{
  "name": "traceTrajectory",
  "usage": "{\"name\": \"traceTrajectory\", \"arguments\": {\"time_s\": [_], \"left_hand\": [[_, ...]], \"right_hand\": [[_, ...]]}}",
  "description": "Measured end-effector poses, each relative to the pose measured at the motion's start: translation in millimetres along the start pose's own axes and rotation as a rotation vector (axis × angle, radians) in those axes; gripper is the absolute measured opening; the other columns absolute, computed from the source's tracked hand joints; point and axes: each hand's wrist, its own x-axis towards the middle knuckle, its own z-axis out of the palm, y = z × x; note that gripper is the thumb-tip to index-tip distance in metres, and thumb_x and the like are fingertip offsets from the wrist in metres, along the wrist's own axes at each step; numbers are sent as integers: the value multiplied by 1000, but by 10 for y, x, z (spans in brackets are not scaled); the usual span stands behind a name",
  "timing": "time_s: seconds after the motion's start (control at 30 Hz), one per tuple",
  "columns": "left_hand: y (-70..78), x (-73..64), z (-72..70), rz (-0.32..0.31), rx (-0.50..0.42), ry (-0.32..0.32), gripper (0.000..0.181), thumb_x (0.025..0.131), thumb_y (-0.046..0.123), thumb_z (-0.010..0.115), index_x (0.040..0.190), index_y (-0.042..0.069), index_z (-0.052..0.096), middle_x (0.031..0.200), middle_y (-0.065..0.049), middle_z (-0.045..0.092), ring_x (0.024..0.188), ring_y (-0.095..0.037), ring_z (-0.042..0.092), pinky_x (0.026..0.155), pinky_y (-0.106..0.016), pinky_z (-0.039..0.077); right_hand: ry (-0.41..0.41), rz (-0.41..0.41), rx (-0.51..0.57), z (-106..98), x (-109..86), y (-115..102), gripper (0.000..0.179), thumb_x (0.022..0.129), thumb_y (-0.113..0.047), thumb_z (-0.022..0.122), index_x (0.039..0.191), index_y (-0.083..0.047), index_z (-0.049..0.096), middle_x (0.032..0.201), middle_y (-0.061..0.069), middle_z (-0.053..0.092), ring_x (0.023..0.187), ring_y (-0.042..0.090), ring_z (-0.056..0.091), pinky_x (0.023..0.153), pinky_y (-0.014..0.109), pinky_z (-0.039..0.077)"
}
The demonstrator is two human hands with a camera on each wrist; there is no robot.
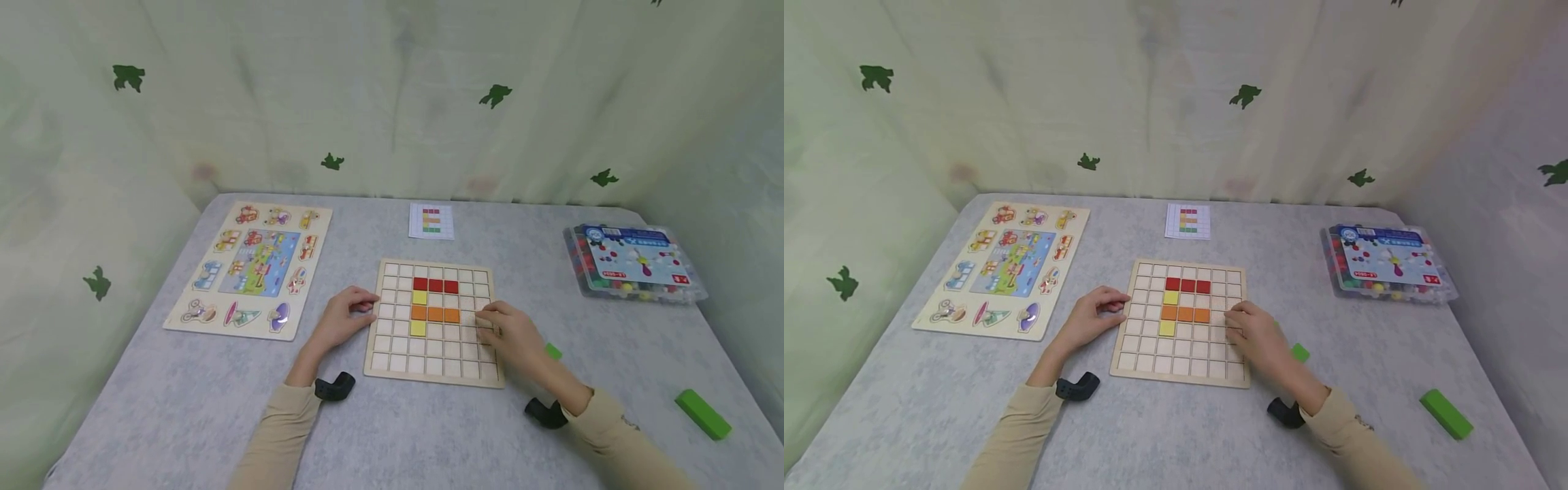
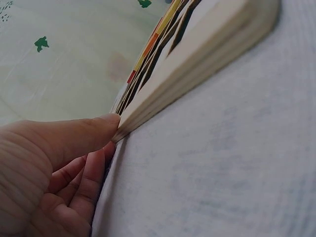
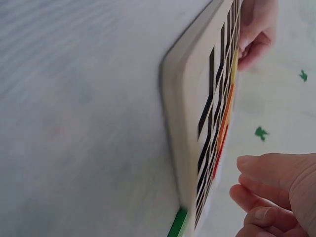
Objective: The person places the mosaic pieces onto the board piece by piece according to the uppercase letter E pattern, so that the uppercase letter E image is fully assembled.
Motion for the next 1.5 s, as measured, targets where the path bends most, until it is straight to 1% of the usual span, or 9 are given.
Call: {"name": "traceTrajectory", "arguments": {"time_s": [0.13,0.33,0.5,0.63,0.73,0.93,1.17,1.33,1.5], "left_hand": [[33,-7,-10,0,-9,4,31,79,1,70,110,-4,66,104,-18,62,88,-24,63,80,-26,55],[60,-5,-22,10,-5,0,31,80,1,70,110,-4,66,104,-19,62,90,-27,63,82,-33,55],[64,-12,-15,9,23,-3,31,80,2,69,110,-4,66,105,-18,62,90,-24,63,82,-28,55],[59,-17,-20,-9,16,-5,31,81,3,69,111,-3,66,105,-17,62,90,-22,63,81,-23,54],[53,-17,-21,-16,13,-7,30,81,4,69,111,-2,66,106,-16,62,90,-22,62,81,-22,54],[36,-11,-17,-16,29,-10,30,81,4,69,111,-2,66,106,-16,62,90,-21,62,81,-23,54],[39,-9,-18,-23,7,-14,31,81,4,69,112,-2,65,107,-16,62,91,-22,62,82,-23,54],[35,-11,-16,-24,-3,-14,31,81,4,69,111,-3,65,107,-16,62,91,-22,62,81,-22,53],[33,-10,-15,-26,-1,-17,31,82,4,69,112,-2,65,107,-16,62,92,-22,62,82,-23,53]], "right_hand": [[25,20,-8,-71,-79,126,27,76,-3,74,102,2,71,99,12,67,83,21,64,65,32,54],[16,49,-14,-170,-153,253,29,75,0,73,103,3,69,101,15,67,79,20,62,60,29,50],[-2,75,-13,-197,-195,324,29,75,2,73,104,5,69,101,17,66,83,23,62,60,29,50],[-19,91,-13,-194,-199,341,29,76,1,72,104,5,69,101,17,66,85,25,63,62,31,50],[-22,95,-14,-188,-200,346,30,75,1,72,104,6,68,101,18,66,86,26,63,64,34,52],[-42,114,-9,-167,-207,363,32,75,0,72,106,6,68,101,18,66,87,26,63,66,35,52],[-63,121,3,-159,-207,372,32,76,0,72,107,7,67,102,18,66,89,26,63,70,37,54],[-107,145,2,-145,-189,387,32,77,-2,72,108,6,67,102,18,66,90,26,64,71,37,55],[-147,174,-20,-145,-163,379,31,78,-4,72,108,6,67,99,17,65,86,24,63,67,34,54]]}}
